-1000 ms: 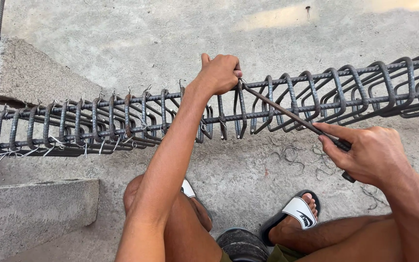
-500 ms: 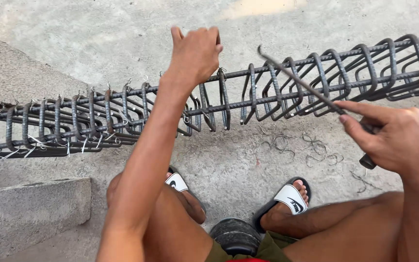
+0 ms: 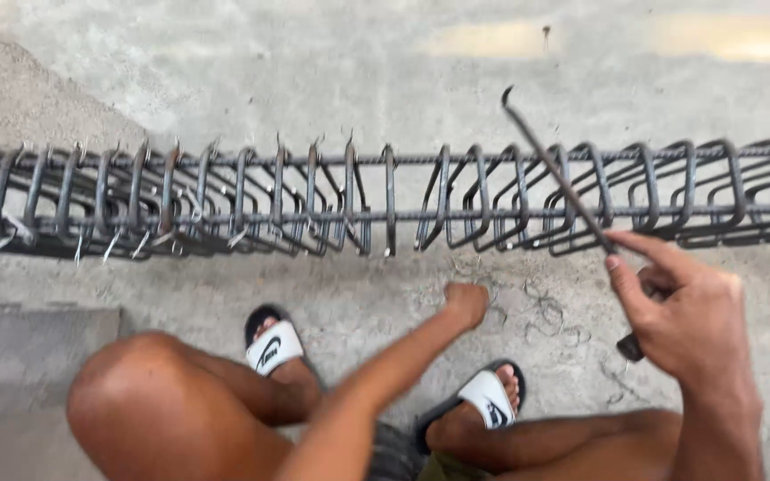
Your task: Tying steel rebar intersections with wire using a manual hook tool
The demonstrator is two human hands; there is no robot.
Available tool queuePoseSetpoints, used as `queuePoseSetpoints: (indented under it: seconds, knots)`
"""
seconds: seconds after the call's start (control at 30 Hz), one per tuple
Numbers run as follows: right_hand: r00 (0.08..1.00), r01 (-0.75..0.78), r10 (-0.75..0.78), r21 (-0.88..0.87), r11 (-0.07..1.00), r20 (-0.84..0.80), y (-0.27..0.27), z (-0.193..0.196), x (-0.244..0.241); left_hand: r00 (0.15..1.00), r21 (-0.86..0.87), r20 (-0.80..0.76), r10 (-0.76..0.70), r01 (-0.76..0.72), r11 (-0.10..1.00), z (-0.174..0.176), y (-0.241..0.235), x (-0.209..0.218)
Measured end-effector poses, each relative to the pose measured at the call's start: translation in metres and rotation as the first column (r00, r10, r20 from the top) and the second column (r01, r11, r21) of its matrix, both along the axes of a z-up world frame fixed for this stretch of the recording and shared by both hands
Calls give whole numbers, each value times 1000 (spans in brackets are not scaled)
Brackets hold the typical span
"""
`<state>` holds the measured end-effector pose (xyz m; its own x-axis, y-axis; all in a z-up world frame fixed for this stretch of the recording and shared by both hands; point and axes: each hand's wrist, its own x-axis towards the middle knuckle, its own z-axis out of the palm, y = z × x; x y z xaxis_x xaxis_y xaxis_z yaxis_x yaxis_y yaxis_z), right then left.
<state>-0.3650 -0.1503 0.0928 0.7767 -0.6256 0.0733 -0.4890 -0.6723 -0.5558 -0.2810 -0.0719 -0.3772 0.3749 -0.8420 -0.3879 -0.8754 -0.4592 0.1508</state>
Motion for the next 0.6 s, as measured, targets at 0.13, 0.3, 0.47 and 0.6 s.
queuePoseSetpoints:
  seconds: [0.13,0.3,0.47,0.6]
  knots:
    - [1000,-13,13,46,999,3,0,2,10,979,-85,180,94,-79,993,-26,27,-32]
    - [995,44,-44,0,999,-95,-8,-6,19,1000,62,-4,-5,5,998,-11,37,-19]
    - [993,48,-43,44,998,-110,-12,-18,32,994,-28,-105,-23,20,999,-23,24,-6]
    - [988,78,-68,67,995,-139,1,-17,47,942,-49,-321,99,-121,991,-12,22,-2]
